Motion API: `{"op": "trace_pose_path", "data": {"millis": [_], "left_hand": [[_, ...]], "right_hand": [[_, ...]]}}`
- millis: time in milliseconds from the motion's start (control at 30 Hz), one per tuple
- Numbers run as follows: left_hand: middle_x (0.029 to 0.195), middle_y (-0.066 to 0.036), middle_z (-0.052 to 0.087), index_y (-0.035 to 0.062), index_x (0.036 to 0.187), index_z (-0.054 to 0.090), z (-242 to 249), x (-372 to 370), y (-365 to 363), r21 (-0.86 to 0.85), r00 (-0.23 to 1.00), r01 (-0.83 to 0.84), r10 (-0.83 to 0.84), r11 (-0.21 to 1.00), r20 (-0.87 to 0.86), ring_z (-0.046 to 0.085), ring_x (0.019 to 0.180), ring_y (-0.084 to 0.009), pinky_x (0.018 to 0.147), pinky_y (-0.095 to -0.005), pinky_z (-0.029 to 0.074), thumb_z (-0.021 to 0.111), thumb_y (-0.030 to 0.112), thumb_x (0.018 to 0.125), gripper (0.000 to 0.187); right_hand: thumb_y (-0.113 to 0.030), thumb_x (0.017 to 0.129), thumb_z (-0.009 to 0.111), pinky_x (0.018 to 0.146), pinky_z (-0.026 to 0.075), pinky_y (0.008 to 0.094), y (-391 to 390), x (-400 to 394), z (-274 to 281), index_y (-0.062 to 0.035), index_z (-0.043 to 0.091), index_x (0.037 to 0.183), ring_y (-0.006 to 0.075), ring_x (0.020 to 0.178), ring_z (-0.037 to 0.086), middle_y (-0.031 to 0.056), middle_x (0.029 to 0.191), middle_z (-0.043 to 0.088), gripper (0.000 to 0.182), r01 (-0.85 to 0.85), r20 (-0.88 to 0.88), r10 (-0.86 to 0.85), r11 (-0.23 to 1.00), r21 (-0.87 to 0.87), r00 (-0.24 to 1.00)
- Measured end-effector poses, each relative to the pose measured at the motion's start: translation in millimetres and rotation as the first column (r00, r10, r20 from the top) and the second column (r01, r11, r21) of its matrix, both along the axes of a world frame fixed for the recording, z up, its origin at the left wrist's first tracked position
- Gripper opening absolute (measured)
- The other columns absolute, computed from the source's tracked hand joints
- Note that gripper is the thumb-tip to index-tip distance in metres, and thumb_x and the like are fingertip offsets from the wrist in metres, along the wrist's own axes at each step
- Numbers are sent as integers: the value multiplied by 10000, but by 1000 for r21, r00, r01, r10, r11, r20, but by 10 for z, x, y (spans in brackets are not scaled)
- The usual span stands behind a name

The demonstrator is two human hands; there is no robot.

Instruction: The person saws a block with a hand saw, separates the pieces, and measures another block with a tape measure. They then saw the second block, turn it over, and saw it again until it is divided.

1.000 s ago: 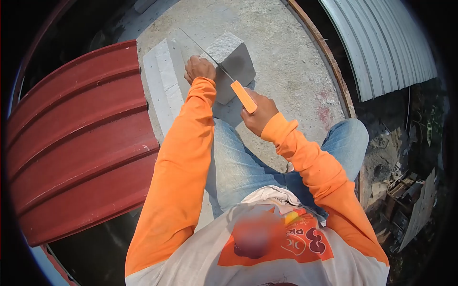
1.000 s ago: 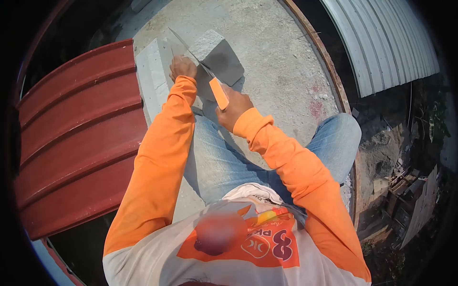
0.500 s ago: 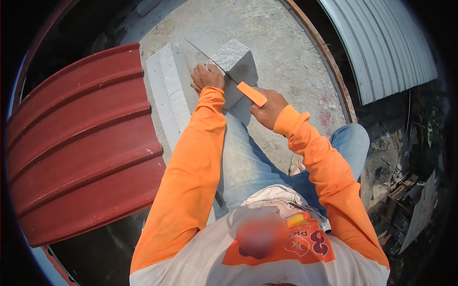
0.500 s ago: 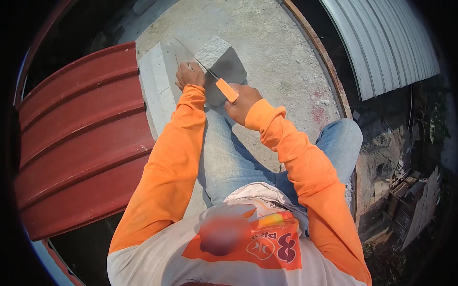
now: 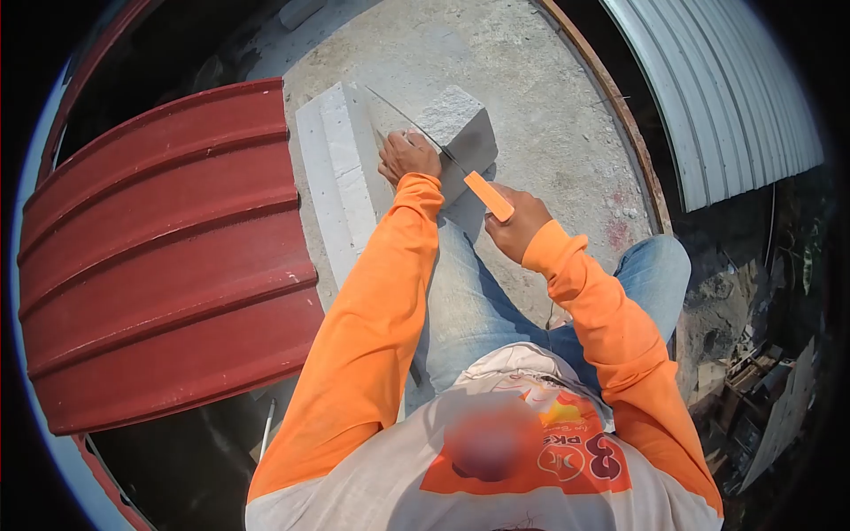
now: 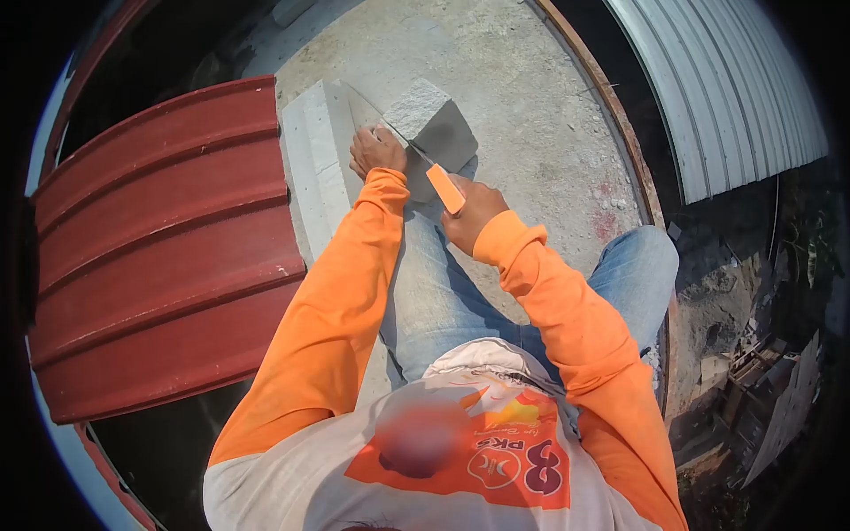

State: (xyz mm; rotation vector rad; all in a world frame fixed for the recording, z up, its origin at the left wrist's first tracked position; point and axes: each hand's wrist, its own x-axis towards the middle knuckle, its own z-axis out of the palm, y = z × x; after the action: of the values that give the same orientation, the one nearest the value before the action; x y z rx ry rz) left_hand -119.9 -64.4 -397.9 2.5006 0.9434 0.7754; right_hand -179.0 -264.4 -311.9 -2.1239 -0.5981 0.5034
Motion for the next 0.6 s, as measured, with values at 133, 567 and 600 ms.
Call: {"op": "trace_pose_path", "data": {"millis": [133,567,600], "left_hand": [[1019,-114,592,71,965,564,-21,8,-118,-31,991,-50,45,998,-126,534,1035,-305,927,-454,348,499,295,904,241],[1030,-119,580,56,1025,552,-98,-51,-233,106,993,-59,69,993,-93,522,1024,-304,908,-433,346,512,300,899,277],[1040,-122,576,55,1034,548,-77,-38,-264,94,991,-81,89,992,-95,519,1031,-306,909,-440,343,508,314,902,293]], "right_hand": [[-53,771,569,692,533,430,-709,-574,447,-77,509,1295,393,780,641,202,909,655,529,59,-129,-57,998,11,990],[-131,781,558,698,492,482,-421,138,53,-77,582,985,442,760,597,208,802,638,212,-10,56,12,999,-50,998],[-135,780,565,712,495,475,-430,130,93,-75,585,982,437,786,604,207,820,647,211,-14,-12,13,997,-80,1000]]}}
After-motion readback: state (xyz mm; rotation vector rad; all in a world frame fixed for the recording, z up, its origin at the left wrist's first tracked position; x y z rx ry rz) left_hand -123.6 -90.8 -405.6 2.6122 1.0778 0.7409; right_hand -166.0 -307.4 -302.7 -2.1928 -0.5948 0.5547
